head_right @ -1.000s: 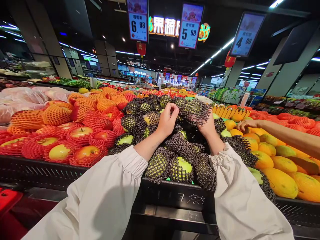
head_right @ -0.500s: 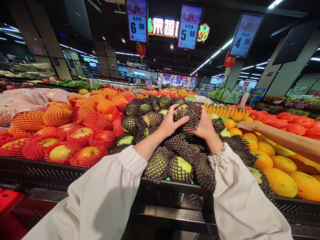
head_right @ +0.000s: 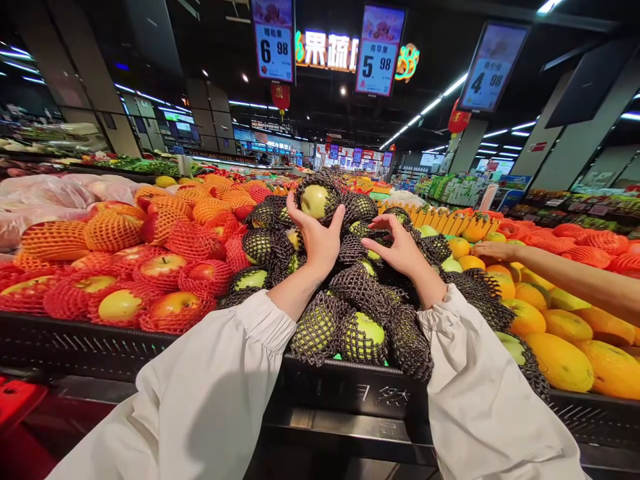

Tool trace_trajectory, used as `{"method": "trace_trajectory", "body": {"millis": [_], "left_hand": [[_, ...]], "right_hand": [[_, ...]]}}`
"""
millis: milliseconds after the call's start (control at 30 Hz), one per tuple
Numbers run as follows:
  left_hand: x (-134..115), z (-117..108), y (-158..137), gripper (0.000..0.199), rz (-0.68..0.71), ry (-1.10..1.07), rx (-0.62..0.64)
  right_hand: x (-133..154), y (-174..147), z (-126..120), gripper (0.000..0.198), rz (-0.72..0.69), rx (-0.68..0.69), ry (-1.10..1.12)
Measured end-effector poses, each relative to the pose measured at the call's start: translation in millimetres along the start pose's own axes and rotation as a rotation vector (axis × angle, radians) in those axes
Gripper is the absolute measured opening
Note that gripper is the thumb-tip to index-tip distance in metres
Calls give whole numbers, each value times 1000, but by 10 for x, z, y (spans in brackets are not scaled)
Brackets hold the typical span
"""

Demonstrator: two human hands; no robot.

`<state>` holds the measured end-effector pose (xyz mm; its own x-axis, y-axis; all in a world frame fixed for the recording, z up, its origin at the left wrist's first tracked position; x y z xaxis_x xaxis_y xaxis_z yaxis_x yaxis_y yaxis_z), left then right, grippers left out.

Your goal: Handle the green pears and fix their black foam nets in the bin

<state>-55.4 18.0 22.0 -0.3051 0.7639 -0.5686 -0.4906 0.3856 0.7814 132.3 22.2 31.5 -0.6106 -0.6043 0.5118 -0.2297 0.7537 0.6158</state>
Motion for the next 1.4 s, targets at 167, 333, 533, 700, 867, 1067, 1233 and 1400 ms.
{"method": "trace_trajectory", "body": {"millis": [167,333,533,700,867,1067,1233,1400], "left_hand": [[15,-1,1,96,59,93,-28],[-12,-11,15,94,138,126,-21],[-34,-16,19,93,189,144,-4],[-25,-16,18,92,221,172,-26],[-11,-15,20,92,233,158,-26],[-21,-25,23,94,276,154,-56],[-29,-19,25,90,278,164,10],[-51,59,-25,81,354,330,374]], "right_hand": [[-130,-10,94,61,51,102,-298],[-188,-21,148,45,124,222,-403],[-165,1,161,26,70,267,-319],[-196,-12,182,49,91,248,-311],[-242,-31,226,48,172,284,-357],[-126,58,52,32,49,-21,-22],[-119,-20,-429,26,62,-774,205],[-195,-119,-690,21,54,-1169,189]]}}
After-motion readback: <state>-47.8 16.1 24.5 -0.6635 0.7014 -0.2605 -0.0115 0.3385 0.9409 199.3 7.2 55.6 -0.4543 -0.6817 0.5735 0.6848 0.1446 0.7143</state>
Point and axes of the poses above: each hand's wrist, its own y-axis towards the middle knuckle, its own z-axis out of the palm, x = y × z, the point moved 4 cm from there along y, towards the middle knuckle, and after that the axes turned 8 degrees about z, right-handed, at the moved point
